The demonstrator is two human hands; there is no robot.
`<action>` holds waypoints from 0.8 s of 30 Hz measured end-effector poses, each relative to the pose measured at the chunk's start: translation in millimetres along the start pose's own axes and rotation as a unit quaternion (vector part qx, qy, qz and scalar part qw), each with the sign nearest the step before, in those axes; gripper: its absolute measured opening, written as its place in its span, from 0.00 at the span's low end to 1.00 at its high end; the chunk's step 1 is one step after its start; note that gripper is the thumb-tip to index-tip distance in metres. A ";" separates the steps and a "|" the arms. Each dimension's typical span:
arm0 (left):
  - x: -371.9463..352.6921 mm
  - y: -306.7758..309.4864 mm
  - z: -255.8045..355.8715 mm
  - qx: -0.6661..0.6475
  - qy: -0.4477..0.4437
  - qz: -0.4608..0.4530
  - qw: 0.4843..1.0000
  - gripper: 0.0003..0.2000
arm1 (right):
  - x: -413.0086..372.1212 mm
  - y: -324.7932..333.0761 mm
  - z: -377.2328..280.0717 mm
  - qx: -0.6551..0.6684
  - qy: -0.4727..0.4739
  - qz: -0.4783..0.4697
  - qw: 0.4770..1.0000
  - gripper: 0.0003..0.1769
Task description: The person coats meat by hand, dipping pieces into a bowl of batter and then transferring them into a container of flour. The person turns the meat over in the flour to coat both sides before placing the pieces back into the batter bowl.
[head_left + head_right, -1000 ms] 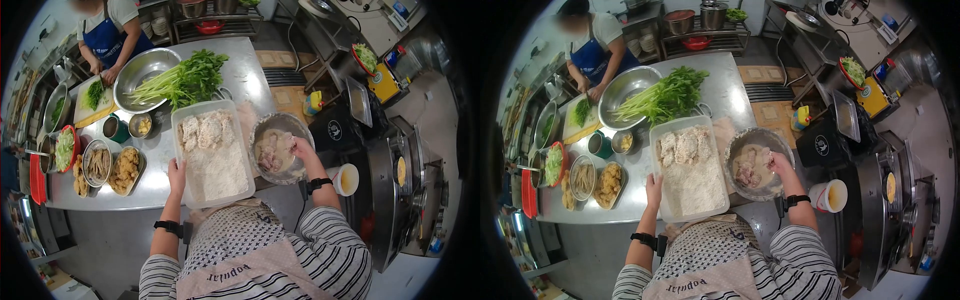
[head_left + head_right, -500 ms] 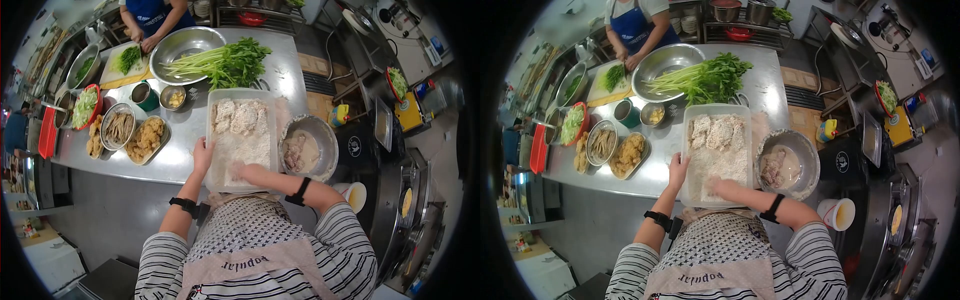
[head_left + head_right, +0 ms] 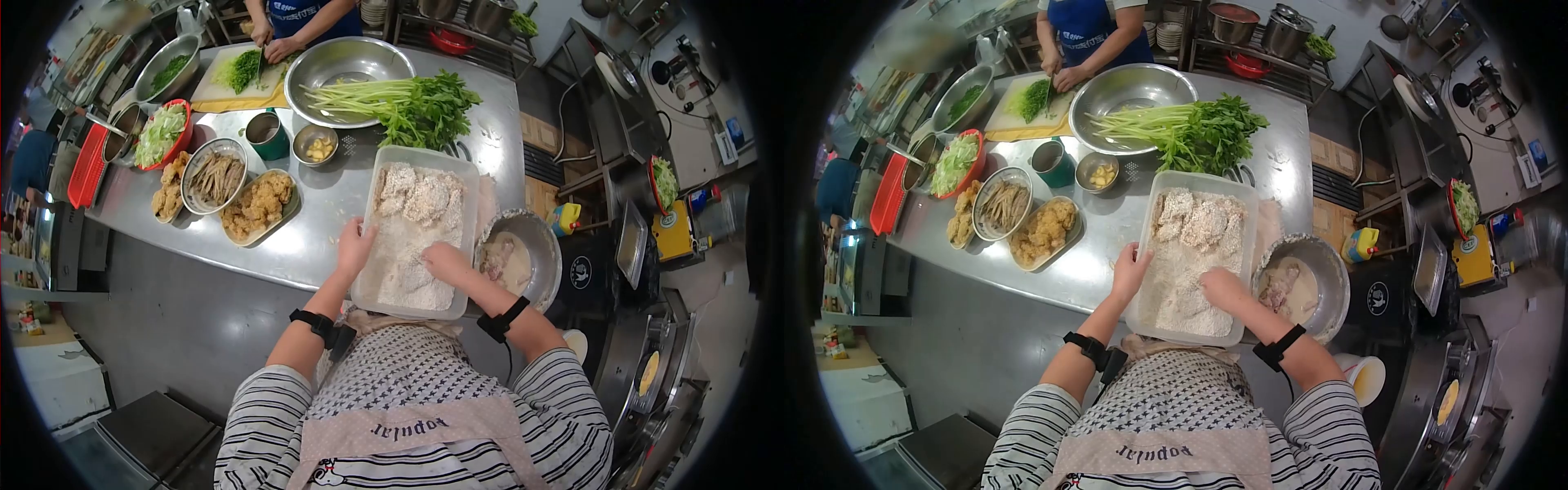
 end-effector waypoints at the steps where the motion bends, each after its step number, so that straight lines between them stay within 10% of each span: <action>1: -0.2 -0.3 1.1 -0.001 -0.004 0.000 1.000 0.20 | -3.9 8.3 -15.8 0.045 0.056 0.058 0.996 0.06; 12: 0.7 -1.7 -2.8 -0.009 -0.016 -0.002 1.000 0.20 | 12.8 8.5 -32.3 0.054 0.034 -0.019 0.998 0.08; 20: 0.3 -3.9 -2.5 -0.032 -0.003 -0.045 0.998 0.20 | 29.4 140.9 1.5 0.228 0.052 0.247 0.940 0.12; 24: 0.5 -3.1 -5.2 -0.006 -0.013 -0.044 0.999 0.20 | -9.6 147.7 103.2 0.300 -0.048 0.190 0.934 0.12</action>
Point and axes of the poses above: each hand's wrist, its own x-axis towards the middle knuckle, its own y-axis out of the back of the hand, z = x × y, the point moved 6 cm from there along x, towards the middle knuckle, and after that the axes turned 4 degrees about -z, right-handed, at the moved point
